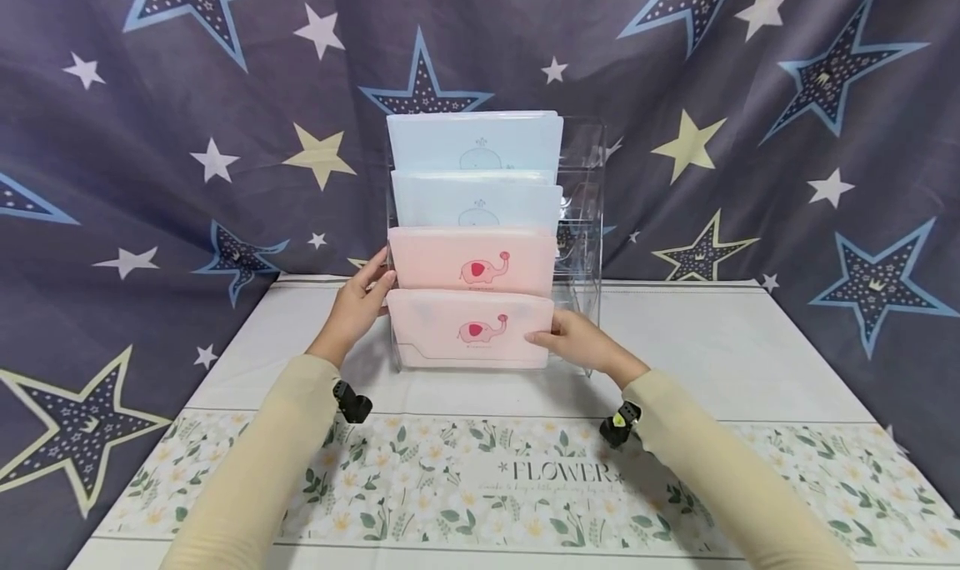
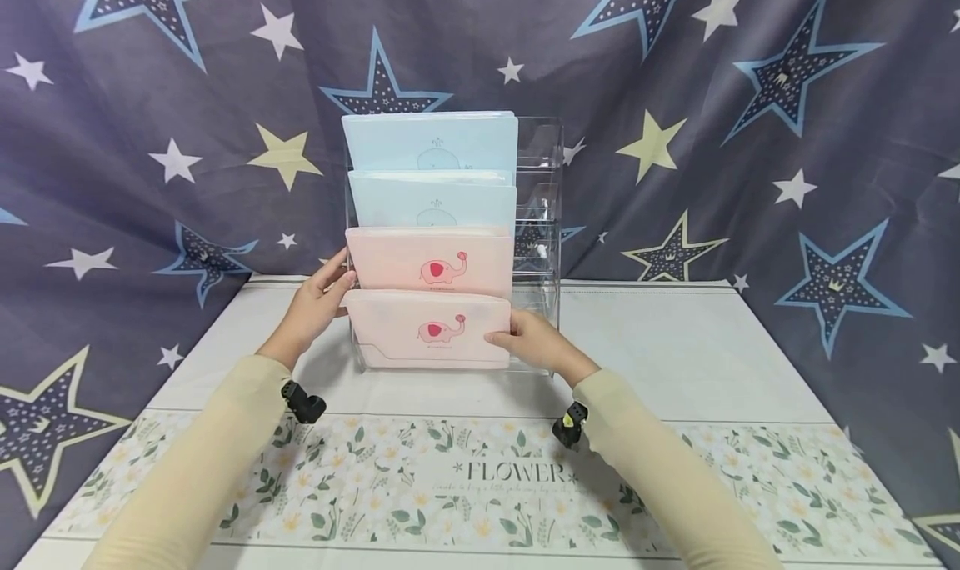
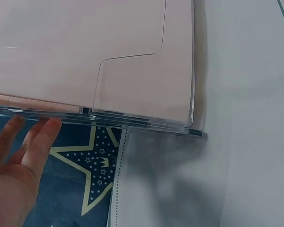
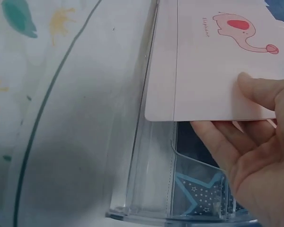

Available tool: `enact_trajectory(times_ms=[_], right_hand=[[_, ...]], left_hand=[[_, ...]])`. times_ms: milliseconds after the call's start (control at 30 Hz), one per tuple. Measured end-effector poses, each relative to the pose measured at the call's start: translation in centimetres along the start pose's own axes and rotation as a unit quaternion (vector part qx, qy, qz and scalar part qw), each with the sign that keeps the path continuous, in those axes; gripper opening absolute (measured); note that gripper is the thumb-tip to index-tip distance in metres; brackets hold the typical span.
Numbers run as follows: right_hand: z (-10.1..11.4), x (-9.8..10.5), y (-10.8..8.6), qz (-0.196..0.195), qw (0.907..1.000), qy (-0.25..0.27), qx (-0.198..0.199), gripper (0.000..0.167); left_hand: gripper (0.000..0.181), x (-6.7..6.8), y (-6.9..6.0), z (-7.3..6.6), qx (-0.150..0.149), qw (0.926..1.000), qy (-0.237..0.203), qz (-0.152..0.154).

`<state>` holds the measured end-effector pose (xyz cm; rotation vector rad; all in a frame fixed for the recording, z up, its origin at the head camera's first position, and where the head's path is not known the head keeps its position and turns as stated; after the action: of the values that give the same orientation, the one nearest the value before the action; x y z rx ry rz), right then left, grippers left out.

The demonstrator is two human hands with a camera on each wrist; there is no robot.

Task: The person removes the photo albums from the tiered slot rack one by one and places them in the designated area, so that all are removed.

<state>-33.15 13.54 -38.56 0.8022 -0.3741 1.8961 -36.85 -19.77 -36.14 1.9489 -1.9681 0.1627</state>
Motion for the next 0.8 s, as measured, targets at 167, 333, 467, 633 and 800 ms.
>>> enact_trajectory(times_ms=[167, 333, 467, 633, 800], right_hand=[[-0.2, 0.0, 0.0, -0.014, 0.9998, -0.016, 0.001, 0.029], [-0.3, 0.2, -0.2, -0.030, 0.9991, -0.029, -0.003, 0.027], [-0.5, 0.7, -0.4, -0.041, 0.9991, -0.013, 0.003, 0.034], [-0.2, 2.0, -0.8, -0.074, 0.9970, 0.009, 0.022, 0.038], [0.3, 3.7, -1.2, -0.100, 0.9943, 0.027, 0.028, 0.040]], left_hand=[[0.058, -0.1, 0.0, 0.0, -0.003, 1.0000, 0.000, 0.001], [0.058, -0.1, 0.0, 0.0, -0.005, 1.0000, 0.008, -0.001], [0.057, -0.1, 0.0, 0.0, -0.009, 0.9999, 0.005, -0.003], [0.057, -0.1, 0.0, 0.0, -0.011, 0.9999, 0.002, 0.000], [0.058, -0.1, -0.1, 0.0, -0.009, 0.9999, 0.006, -0.001]])
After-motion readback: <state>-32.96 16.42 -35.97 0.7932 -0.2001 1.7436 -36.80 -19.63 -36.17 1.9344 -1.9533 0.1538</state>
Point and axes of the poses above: each hand's wrist, its own y-axis towards the middle knuckle, its own x-axis out of the back of the hand, z = x × y, the point moved 5 cm from there along y, towards the middle knuckle, and after that the axes turned 5 degrees about -y, right-handed, at the moved point
